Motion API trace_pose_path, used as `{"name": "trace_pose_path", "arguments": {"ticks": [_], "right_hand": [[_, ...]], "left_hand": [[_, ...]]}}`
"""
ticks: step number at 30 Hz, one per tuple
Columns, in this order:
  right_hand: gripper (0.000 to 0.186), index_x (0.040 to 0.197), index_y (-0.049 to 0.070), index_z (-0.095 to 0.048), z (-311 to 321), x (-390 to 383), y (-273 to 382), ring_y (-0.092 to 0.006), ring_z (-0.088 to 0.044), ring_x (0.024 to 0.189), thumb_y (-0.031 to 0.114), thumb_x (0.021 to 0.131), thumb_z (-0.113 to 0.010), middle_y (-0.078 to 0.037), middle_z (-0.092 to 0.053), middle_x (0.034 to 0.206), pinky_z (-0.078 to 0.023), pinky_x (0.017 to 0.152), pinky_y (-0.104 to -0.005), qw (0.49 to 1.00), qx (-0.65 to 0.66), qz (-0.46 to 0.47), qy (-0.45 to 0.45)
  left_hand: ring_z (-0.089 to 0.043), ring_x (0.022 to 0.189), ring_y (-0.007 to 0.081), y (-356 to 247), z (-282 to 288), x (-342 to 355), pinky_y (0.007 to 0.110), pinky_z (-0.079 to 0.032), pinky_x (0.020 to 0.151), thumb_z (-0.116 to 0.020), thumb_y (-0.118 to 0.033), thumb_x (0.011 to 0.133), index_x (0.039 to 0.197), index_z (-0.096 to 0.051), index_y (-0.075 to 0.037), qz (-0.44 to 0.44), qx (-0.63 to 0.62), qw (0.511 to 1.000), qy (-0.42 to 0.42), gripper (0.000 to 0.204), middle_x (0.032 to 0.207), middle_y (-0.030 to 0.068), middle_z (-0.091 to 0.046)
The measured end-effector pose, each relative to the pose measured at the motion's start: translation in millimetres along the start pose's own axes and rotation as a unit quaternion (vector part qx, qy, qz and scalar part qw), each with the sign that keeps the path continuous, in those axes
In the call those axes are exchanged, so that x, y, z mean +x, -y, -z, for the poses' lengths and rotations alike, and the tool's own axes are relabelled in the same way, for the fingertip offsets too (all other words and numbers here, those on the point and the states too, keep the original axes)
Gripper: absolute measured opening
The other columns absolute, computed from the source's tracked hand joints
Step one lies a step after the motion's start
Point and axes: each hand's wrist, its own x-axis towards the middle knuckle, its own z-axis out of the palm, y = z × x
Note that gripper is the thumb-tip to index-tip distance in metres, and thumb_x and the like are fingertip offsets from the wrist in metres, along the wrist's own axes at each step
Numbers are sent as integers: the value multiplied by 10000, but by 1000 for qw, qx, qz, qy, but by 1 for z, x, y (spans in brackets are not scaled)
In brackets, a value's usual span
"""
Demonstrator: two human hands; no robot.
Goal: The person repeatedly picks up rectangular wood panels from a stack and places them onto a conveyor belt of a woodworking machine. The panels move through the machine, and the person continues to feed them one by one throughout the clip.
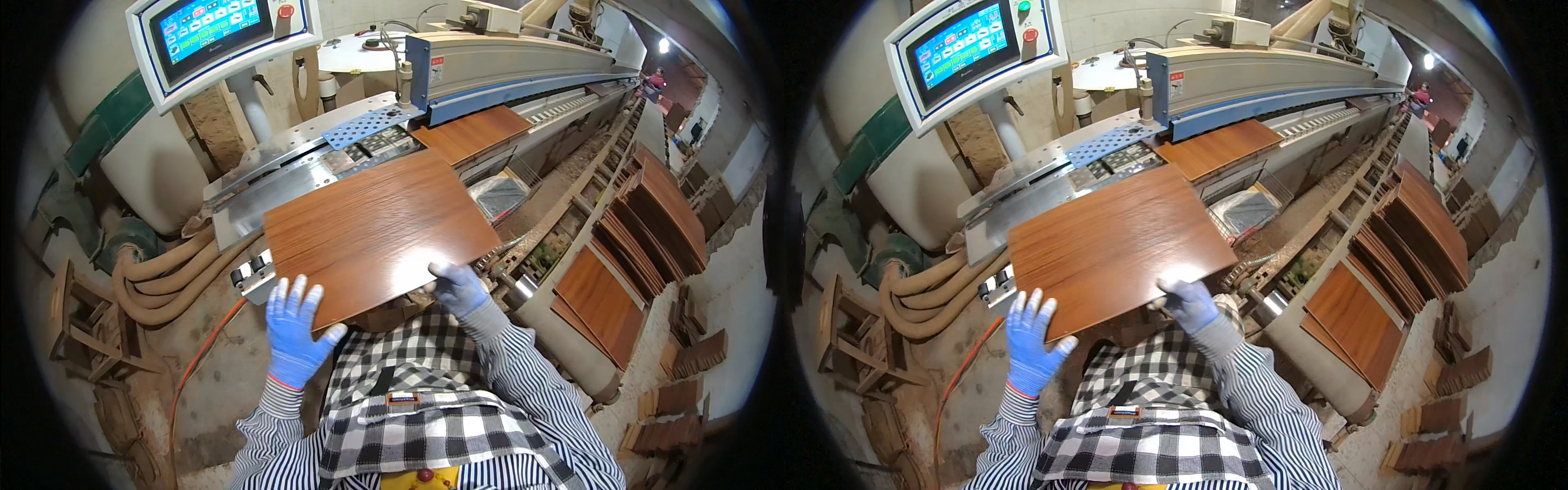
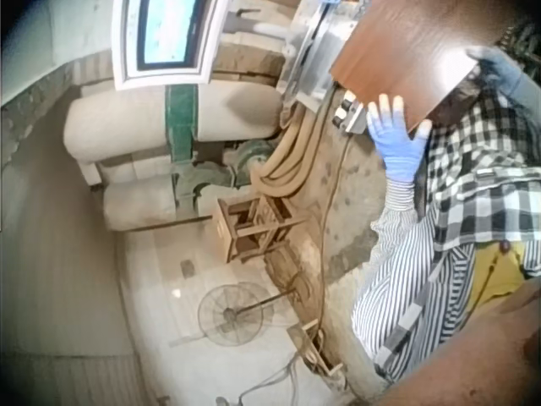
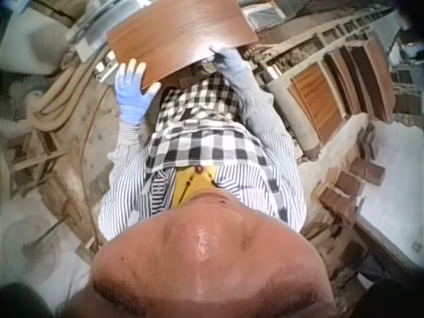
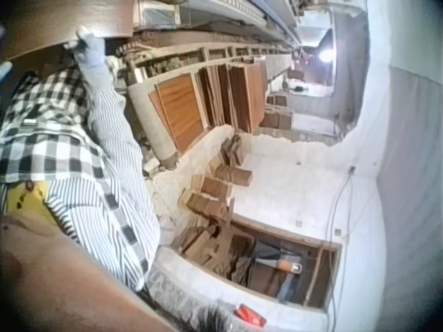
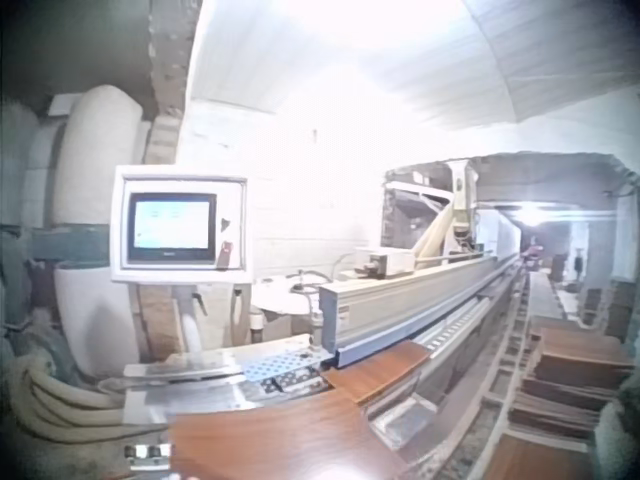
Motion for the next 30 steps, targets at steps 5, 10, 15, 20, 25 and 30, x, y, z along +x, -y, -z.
{"name": "trace_pose_path", "arguments": {"ticks": [5,10,15,20,25,30], "right_hand": [[387,1191,-64,-485,-17,35,-18,-257,-671,905,159,901,-610,-197,-617,1125,-560,845,-373,987,138,-41,64],[602,1389,-27,-319,34,1,-3,-215,-568,963,173,892,-594,-184,-537,1201,-483,902,-356,988,130,60,57],[145,909,143,-458,173,-95,4,-83,-354,655,116,867,-595,35,-376,739,-327,557,-212,963,75,139,-218],[291,1144,142,-456,330,-243,-5,-117,-472,551,56,882,-548,-35,-548,777,-415,440,-254,780,30,296,-550],[515,1370,332,-344,415,-333,4,-195,-565,562,217,920,-566,-58,-615,818,-485,456,-306,625,130,173,-750],[409,1323,293,-417,442,-355,4,-194,-575,556,279,934,-544,-85,-637,819,-502,460,-298,650,117,141,-737]], "left_hand": [[-404,1288,363,33,9,9,477,-266,1102,-729,-355,758,1231,-563,-36,54,37,997,-51,594,1340,177,-497],[-421,1276,348,69,-13,31,469,-257,1103,-729,-384,775,1212,-581,-38,78,42,992,-88,577,1314,169,-524],[-426,1282,327,89,-28,66,446,-262,1103,-710,-415,791,1217,-591,-52,103,44,991,-71,573,1332,165,-521],[-431,1275,328,92,-36,75,443,-274,1096,-706,-477,773,1250,-570,-74,132,84,985,-71,639,1348,160,-507],[-446,1242,361,93,-40,73,449,-339,1049,-713,-535,740,1307,-527,-105,191,86,975,-80,735,1400,173,-446],[-479,1219,357,79,-29,77,437,-367,1039,-678,-514,795,1342,-497,-105,245,90,965,-18,707,1438,160,-409]]}}
